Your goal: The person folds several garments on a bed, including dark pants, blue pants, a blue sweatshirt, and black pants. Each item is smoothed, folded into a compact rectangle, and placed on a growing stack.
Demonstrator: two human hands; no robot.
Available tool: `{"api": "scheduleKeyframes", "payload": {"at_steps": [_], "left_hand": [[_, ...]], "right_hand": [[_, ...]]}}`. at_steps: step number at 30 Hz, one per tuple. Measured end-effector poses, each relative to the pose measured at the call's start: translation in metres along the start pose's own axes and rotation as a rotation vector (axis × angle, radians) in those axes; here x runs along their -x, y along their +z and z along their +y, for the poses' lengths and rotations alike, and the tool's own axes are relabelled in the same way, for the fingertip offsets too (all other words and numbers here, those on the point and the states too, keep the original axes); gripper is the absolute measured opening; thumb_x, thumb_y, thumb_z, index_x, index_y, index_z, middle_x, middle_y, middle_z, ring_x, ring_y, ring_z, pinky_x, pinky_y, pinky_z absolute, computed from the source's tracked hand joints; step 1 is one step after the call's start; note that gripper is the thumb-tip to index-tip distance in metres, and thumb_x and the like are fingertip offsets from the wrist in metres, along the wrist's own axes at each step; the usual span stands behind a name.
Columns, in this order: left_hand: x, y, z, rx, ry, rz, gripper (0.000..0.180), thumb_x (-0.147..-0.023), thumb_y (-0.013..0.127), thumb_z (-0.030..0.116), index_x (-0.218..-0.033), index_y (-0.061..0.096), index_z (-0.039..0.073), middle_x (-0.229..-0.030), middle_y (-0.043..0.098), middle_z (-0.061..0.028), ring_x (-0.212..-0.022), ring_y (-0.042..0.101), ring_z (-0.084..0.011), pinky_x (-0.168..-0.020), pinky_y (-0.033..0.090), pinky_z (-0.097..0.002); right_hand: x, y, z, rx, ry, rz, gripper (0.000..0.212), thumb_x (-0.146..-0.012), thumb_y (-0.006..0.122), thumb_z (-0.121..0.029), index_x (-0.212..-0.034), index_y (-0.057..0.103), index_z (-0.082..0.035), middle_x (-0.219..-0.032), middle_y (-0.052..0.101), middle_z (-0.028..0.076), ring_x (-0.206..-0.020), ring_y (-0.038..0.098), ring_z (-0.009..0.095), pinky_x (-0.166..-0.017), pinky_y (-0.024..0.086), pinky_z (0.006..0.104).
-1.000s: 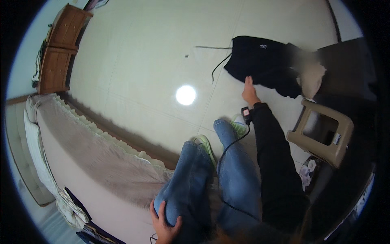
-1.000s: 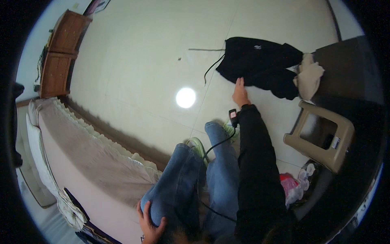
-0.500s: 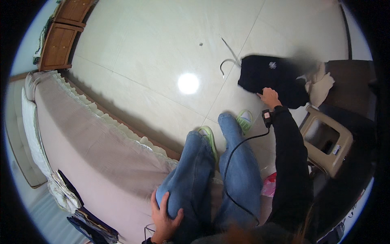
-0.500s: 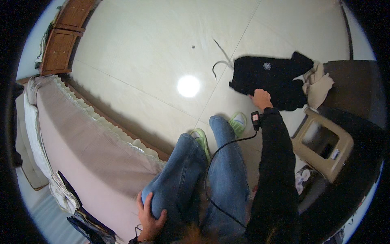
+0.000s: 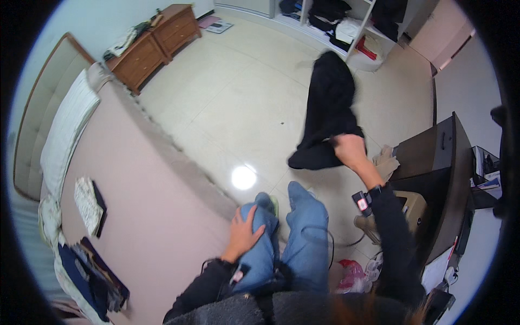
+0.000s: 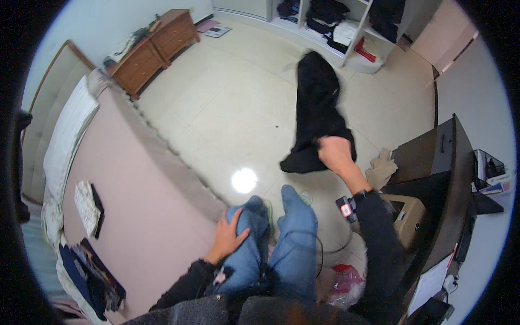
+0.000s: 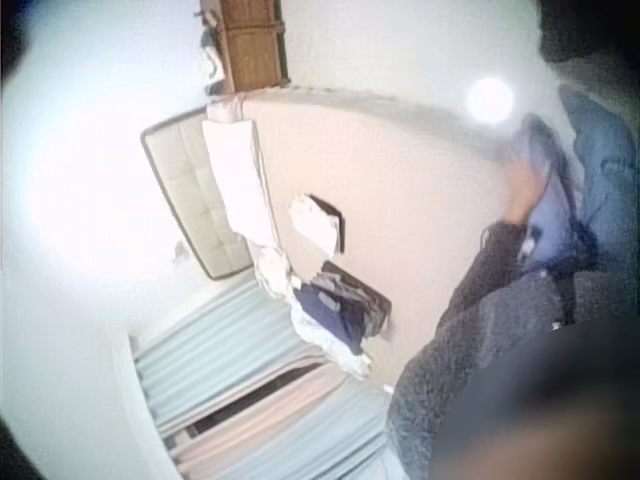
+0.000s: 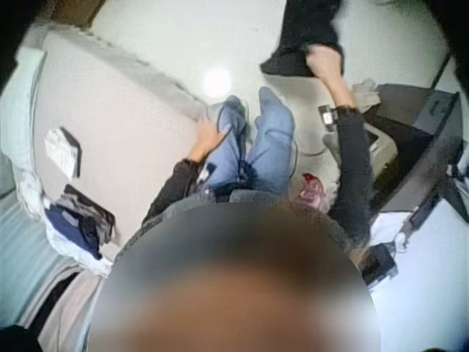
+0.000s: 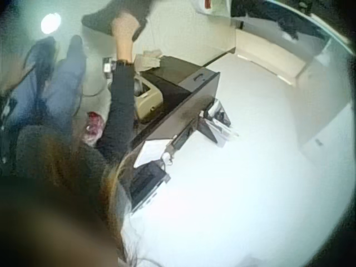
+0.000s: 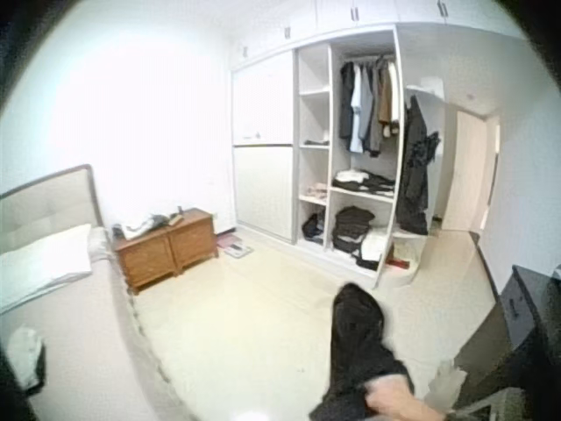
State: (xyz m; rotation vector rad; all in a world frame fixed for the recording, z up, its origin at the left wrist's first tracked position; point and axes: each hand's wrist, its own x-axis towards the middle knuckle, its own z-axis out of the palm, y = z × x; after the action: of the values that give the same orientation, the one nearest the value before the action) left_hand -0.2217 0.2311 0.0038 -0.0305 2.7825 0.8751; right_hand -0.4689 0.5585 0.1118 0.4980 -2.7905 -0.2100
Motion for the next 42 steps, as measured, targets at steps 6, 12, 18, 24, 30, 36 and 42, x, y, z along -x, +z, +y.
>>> {"api": "scheduleKeyframes", "payload": {"at_steps": [6,12,18,24,30,36,42], "left_hand": [[-0.003,-0.099,0.009,0.335,0.256,0.045,0.065,-0.087,0.072,0.027,-0.143,0.046,0.008,-0.143,0.042,-0.0292,-0.129,0.046,-0.0431,-0.106,0.041,-0.0501],[0.058,-0.154,0.072,0.903,0.313,0.205,0.096,-0.079,0.082,0.026,-0.152,0.025,0.003,-0.128,0.056,-0.0202,-0.119,0.055,-0.0225,-0.097,0.047,-0.0332],[0.084,-0.144,0.051,1.430,0.021,0.407,0.042,-0.084,0.061,-0.009,-0.125,0.059,-0.001,-0.110,0.068,-0.0087,-0.101,0.063,-0.0148,-0.091,0.050,-0.0274],[0.082,-0.147,0.018,1.634,0.138,0.341,0.024,-0.099,0.050,0.006,-0.121,0.060,0.000,-0.113,0.066,-0.0089,-0.102,0.065,-0.0162,-0.093,0.052,-0.0290],[0.079,-0.146,-0.005,1.716,0.238,0.301,0.034,-0.102,0.050,0.023,-0.131,0.052,0.005,-0.126,0.061,-0.0083,-0.116,0.059,-0.0191,-0.104,0.047,-0.0345],[0.071,-0.167,-0.020,1.716,0.204,0.351,0.032,-0.101,0.050,0.015,-0.130,0.053,0.002,-0.121,0.064,-0.0094,-0.111,0.062,-0.0189,-0.099,0.049,-0.0321],[0.008,-0.297,-0.017,0.880,0.440,0.496,0.062,-0.070,0.042,-0.020,-0.124,0.064,0.001,-0.118,0.066,-0.0064,-0.113,0.060,-0.0169,-0.103,0.044,-0.0291]], "right_hand": [[-0.003,-0.073,-0.093,-0.871,0.438,0.250,0.050,-0.095,0.064,-0.037,-0.070,0.057,0.006,-0.064,0.057,0.024,-0.056,0.054,0.034,-0.057,0.042,0.0450],[0.119,-0.153,-0.257,-0.863,-0.303,0.251,0.031,-0.082,0.072,-0.019,-0.064,0.051,-0.004,-0.058,0.052,0.015,-0.052,0.055,0.036,-0.049,0.044,0.0455],[0.171,-0.147,-0.280,-1.322,-0.435,0.020,0.025,-0.083,0.065,-0.005,-0.106,0.063,0.005,-0.100,0.059,0.023,-0.095,0.060,0.037,-0.082,0.051,0.0417],[0.184,-0.105,-0.248,-1.068,0.246,0.416,0.067,-0.072,0.078,-0.005,-0.131,0.047,-0.001,-0.120,0.049,0.018,-0.105,0.052,0.033,-0.091,0.045,0.0419],[0.179,-0.063,-0.251,-0.998,0.167,0.275,0.094,-0.068,0.085,-0.012,-0.147,0.034,-0.004,-0.138,0.041,0.021,-0.132,0.039,0.039,-0.111,0.034,0.0440],[0.102,-0.034,-0.221,-1.335,0.202,0.146,0.035,-0.080,0.063,0.003,-0.115,0.066,0.000,-0.105,0.070,0.017,-0.101,0.067,0.035,-0.092,0.050,0.0381],[-0.066,-0.148,-0.152,-1.348,0.135,0.325,0.020,-0.085,0.067,-0.009,-0.102,0.071,0.000,-0.083,0.072,0.020,-0.076,0.070,0.022,-0.068,0.053,0.0400]]}}
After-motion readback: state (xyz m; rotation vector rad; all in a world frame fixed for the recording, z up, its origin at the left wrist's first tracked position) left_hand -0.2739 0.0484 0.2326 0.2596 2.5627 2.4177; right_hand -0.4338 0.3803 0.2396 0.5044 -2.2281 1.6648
